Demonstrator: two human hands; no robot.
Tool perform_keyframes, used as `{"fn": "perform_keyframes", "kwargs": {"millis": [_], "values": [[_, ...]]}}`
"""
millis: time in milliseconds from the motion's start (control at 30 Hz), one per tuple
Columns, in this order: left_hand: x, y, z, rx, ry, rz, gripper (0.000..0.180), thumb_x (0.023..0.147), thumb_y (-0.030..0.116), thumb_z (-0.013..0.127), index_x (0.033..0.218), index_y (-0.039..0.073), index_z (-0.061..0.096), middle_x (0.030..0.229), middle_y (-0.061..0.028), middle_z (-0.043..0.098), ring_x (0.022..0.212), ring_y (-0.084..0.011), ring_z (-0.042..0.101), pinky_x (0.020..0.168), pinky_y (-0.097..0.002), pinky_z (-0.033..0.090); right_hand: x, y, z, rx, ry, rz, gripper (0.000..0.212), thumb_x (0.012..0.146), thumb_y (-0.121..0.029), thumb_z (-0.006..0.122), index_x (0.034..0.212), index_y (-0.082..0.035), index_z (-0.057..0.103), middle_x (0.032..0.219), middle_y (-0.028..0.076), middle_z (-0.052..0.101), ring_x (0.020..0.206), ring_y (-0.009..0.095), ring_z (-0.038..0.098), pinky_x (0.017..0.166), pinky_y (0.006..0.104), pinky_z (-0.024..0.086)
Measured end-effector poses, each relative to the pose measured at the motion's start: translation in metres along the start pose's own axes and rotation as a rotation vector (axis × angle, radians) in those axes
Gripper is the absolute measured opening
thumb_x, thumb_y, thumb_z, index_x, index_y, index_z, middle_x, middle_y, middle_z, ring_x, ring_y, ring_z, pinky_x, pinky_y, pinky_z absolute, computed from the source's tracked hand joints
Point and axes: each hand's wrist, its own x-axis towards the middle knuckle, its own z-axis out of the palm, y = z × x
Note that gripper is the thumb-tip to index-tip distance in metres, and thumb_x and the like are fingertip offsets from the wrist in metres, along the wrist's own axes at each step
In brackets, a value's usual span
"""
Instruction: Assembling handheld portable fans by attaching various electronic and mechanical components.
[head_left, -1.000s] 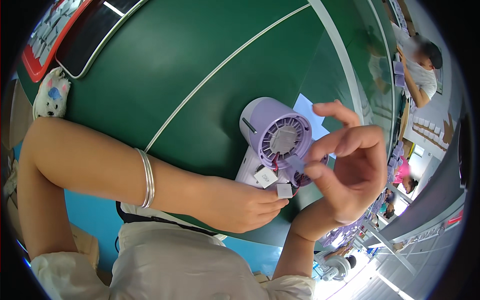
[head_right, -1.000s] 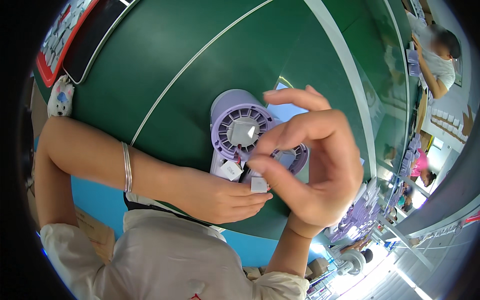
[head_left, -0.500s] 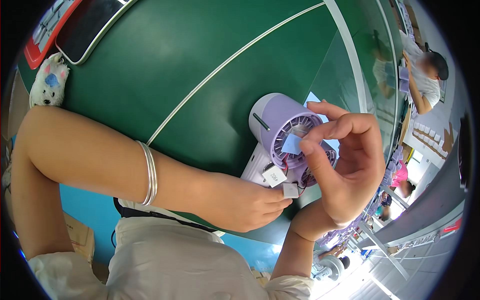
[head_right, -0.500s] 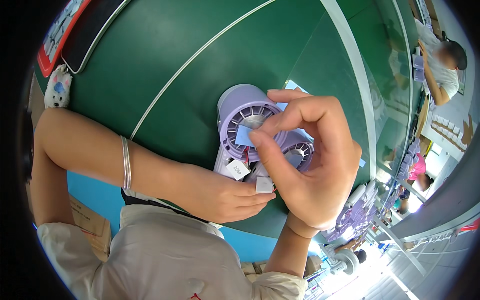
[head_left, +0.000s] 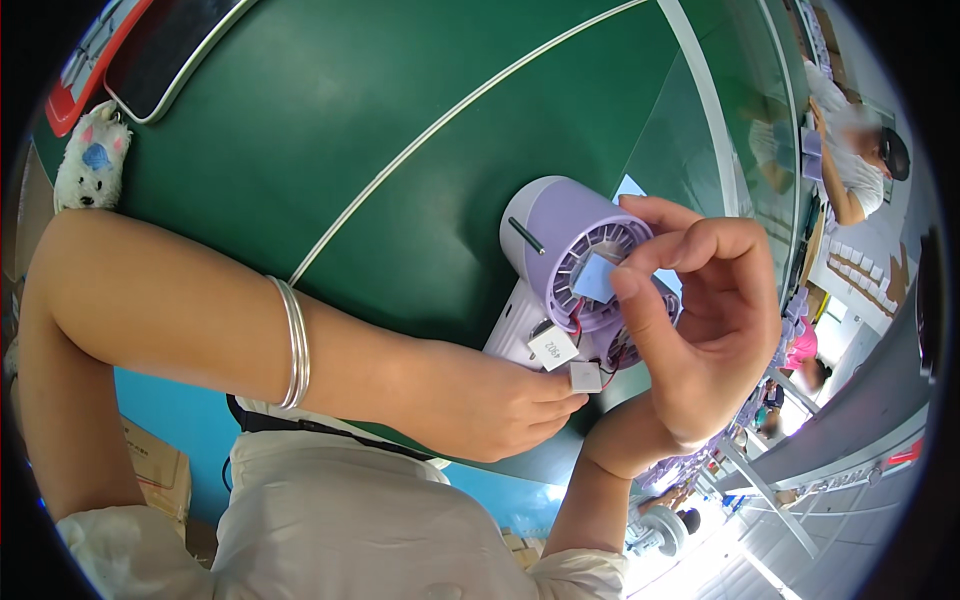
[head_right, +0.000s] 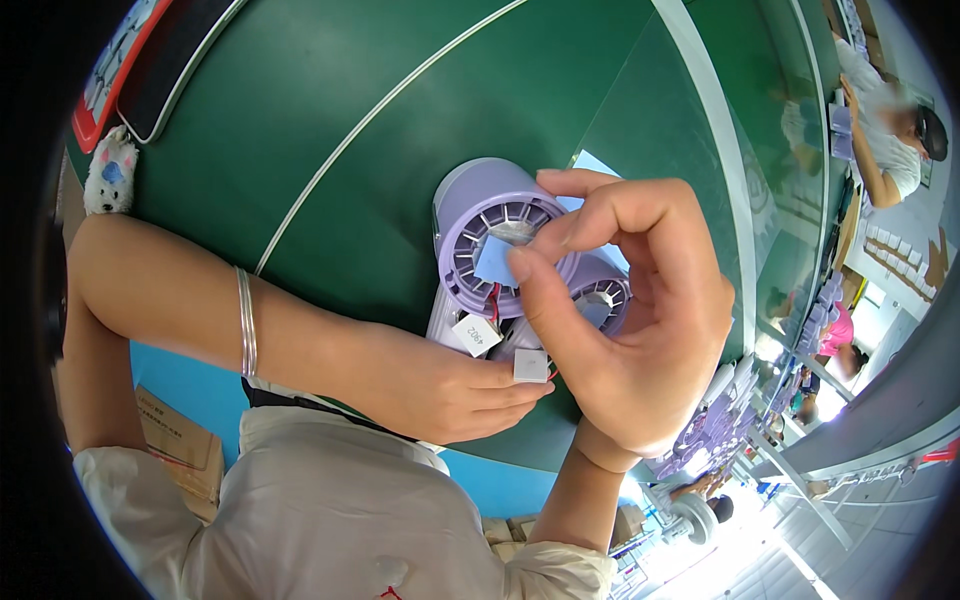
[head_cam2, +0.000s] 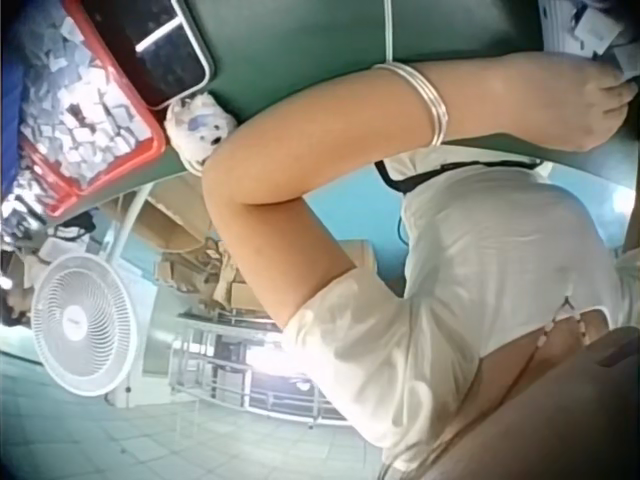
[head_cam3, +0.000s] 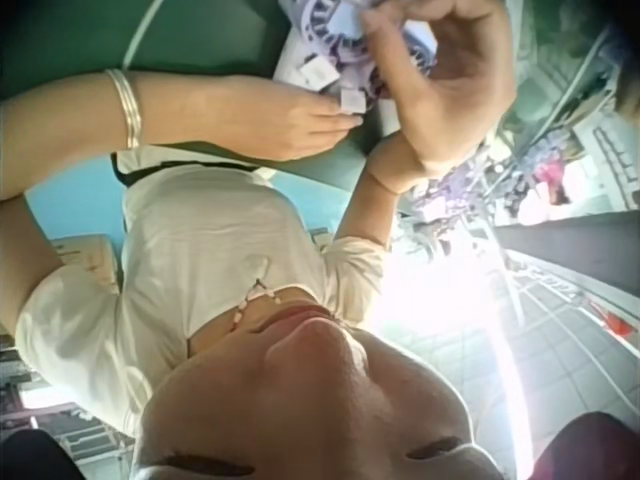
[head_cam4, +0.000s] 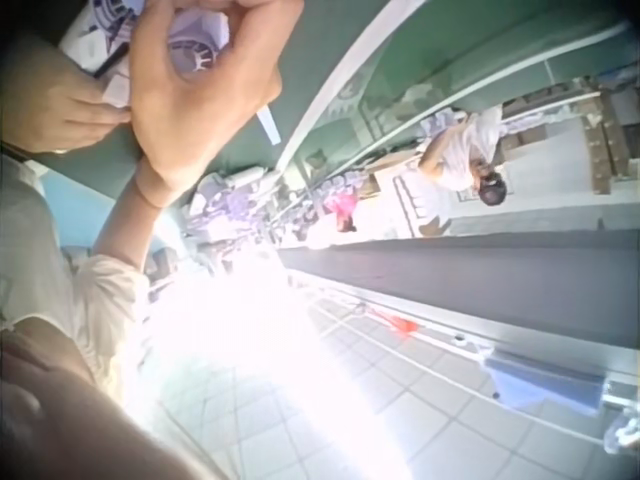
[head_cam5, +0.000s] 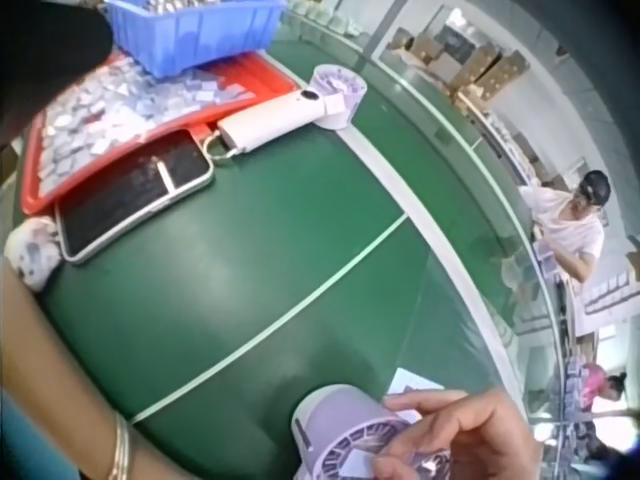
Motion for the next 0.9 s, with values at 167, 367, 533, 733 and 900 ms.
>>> {"fn": "perform_keyframes", "kwargs": {"millis": [167, 367, 533, 733, 900], "values": [[-0.001, -0.001, -0.002, 0.006, -0.004, -0.001, 0.037, 0.089, 0.025, 0.054, 0.111, -0.002, 0.065, 0.122, -0.0147, 0.065, 0.128, -0.029, 0.055, 0.104, -0.0403, 0.042, 0.001, -0.002, 0.001, 0.0, 0.003, 0.029, 0.033, 0.077, 0.014, 0.07, 0.098, -0.001, 0.049, 0.083, 0.01, 0.062, 0.1, 0.026, 0.064, 0.101, 0.044, 0.045], [-0.001, 0.0, 0.0, 0.004, -0.002, -0.007, 0.04, 0.088, 0.027, 0.055, 0.112, -0.003, 0.066, 0.124, -0.0141, 0.065, 0.127, -0.029, 0.055, 0.11, -0.0441, 0.037, 0.002, -0.001, -0.001, -0.001, 0.005, 0.029, 0.033, 0.077, 0.014, 0.07, 0.095, -0.002, 0.048, 0.08, 0.01, 0.063, 0.101, 0.027, 0.063, 0.102, 0.0436, 0.044], [0.0, 0.001, 0.0, -0.001, -0.002, -0.019, 0.042, 0.088, 0.028, 0.057, 0.113, -0.004, 0.066, 0.124, -0.0134, 0.065, 0.125, -0.0286, 0.056, 0.115, -0.0477, 0.032, 0.002, 0.001, -0.003, -0.018, -0.028, 0.005, 0.033, 0.077, 0.014, 0.07, 0.094, -0.003, 0.046, 0.08, 0.01, 0.063, 0.101, 0.027, 0.063, 0.103, 0.0439, 0.043], [0.001, -0.001, 0.0, 0.013, -0.008, 0.012, 0.039, 0.089, 0.027, 0.054, 0.112, -0.002, 0.066, 0.123, -0.0144, 0.066, 0.128, -0.0291, 0.055, 0.104, -0.0393, 0.043, 0.001, 0.001, -0.002, -0.02, -0.011, -0.004, 0.032, 0.077, 0.014, 0.07, 0.092, -0.003, 0.047, 0.081, 0.01, 0.062, 0.1, 0.026, 0.063, 0.102, 0.0442, 0.044], [-0.002, 0.004, 0.002, -0.014, -0.017, -0.015, 0.043, 0.089, 0.029, 0.057, 0.117, -0.003, 0.066, 0.13, -0.0141, 0.063, 0.126, -0.0274, 0.055, 0.108, -0.0412, 0.036, -0.002, -0.003, 0.007, -0.178, 0.005, -0.063, 0.03, 0.076, 0.015, 0.069, 0.093, -0.001, 0.05, 0.081, 0.01, 0.061, 0.099, 0.028, 0.064, 0.1, 0.0472, 0.046]]}}
